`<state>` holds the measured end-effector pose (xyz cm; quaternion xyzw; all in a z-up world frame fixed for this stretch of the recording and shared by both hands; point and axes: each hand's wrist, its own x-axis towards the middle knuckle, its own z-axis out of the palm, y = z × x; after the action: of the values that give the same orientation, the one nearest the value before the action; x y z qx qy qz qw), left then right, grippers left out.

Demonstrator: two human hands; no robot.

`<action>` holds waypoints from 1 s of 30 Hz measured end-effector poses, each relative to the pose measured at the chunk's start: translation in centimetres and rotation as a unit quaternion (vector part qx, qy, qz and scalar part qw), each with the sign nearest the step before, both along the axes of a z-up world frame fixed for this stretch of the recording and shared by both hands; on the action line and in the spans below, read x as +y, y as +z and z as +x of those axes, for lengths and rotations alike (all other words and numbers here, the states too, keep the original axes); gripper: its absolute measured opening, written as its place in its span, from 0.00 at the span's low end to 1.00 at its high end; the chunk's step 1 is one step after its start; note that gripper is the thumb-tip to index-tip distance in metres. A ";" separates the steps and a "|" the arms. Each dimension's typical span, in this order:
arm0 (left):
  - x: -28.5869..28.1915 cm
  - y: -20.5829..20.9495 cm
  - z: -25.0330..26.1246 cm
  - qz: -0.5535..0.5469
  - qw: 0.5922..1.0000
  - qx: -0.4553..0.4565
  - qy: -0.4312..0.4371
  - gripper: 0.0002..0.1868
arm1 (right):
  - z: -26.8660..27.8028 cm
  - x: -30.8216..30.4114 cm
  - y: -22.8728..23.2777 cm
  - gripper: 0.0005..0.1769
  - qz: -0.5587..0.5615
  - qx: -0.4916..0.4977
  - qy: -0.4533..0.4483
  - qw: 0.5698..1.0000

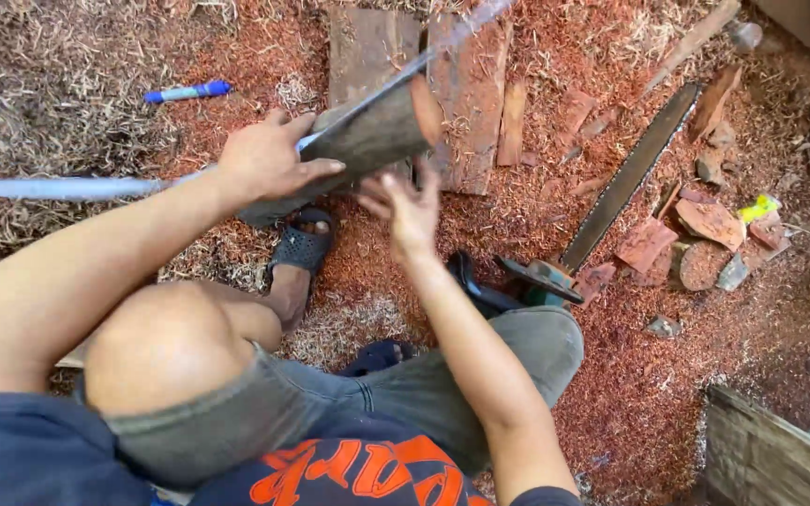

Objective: Cutting and measuring wood logs using a chainsaw and a tape measure.

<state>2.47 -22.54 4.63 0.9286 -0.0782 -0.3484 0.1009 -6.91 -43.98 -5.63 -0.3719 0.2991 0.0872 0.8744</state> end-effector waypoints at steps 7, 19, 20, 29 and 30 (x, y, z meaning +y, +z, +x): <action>-1.1 -3.2 -0.5 -0.092 0.991 -0.100 -0.003 0.57 | 5.5 -8.6 2.2 0.54 -0.348 -0.229 0.139 0.899; 10.5 -1.9 3.4 0.020 0.972 -0.058 0.227 0.29 | 3.3 -13.6 -1.9 0.47 -0.287 -0.104 0.115 0.945; 12.9 -1.5 3.4 0.046 0.956 -0.008 0.290 0.31 | 3.4 -13.8 -1.4 0.48 -0.299 -0.098 0.107 0.943; 15.0 -12.0 1.1 -0.497 0.772 0.081 0.389 0.39 | 5.0 -15.9 5.8 0.33 -0.237 0.167 0.187 0.939; 14.3 -10.8 1.4 -0.499 0.771 0.081 0.387 0.39 | 3.7 -17.8 5.5 0.33 -0.239 0.166 0.185 0.939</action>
<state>3.88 -8.23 -6.19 0.6677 0.1335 -0.2664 0.6822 -3.17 -61.74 -0.11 -0.5986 0.3782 0.2339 0.6663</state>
